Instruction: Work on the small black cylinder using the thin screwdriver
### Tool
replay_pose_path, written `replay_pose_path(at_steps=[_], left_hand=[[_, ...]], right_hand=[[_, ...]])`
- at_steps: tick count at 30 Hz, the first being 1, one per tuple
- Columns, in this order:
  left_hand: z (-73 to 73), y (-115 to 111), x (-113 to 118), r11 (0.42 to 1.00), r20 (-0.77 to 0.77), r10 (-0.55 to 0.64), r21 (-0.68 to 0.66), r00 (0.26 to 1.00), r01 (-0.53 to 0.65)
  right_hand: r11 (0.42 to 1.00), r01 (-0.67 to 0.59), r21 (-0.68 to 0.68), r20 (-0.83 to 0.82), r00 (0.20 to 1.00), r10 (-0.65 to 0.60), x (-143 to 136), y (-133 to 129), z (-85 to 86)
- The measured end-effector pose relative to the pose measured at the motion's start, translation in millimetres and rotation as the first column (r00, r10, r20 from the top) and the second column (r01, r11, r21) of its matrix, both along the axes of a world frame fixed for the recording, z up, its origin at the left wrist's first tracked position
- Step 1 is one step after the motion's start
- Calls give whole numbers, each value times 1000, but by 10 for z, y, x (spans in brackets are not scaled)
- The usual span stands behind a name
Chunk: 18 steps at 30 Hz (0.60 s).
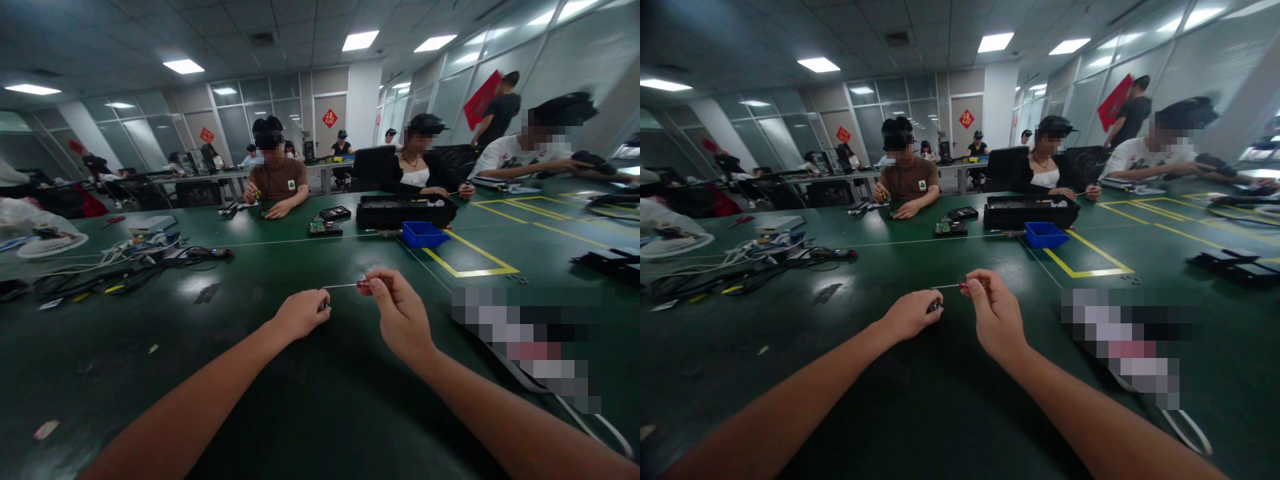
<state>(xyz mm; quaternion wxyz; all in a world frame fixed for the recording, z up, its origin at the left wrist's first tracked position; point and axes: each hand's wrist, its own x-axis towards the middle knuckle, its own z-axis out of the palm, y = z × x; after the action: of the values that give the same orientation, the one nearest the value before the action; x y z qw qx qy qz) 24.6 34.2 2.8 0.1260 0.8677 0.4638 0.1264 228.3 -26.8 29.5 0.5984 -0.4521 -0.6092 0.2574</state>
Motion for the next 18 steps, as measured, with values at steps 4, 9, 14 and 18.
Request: replay_pose_path(at_steps=[4,9,14,18], left_hand=[[40,65,-162,998,204,0,-61,979,13],[107,147,-445,960,417,239,-235,877,-150],[156,126,-837,904,565,419,-330,711,-271],[228,46,-1211,848,731,530,-456,430,-269]], right_hand=[[1000,-7,-9,0,1000,7,11,13,-21],[999,-24,-25,6,1000,24,13,17,-32],[999,-30,-32,14,999,30,4,10,-30],[999,-22,-45,36,999,23,-6,10,-25]])
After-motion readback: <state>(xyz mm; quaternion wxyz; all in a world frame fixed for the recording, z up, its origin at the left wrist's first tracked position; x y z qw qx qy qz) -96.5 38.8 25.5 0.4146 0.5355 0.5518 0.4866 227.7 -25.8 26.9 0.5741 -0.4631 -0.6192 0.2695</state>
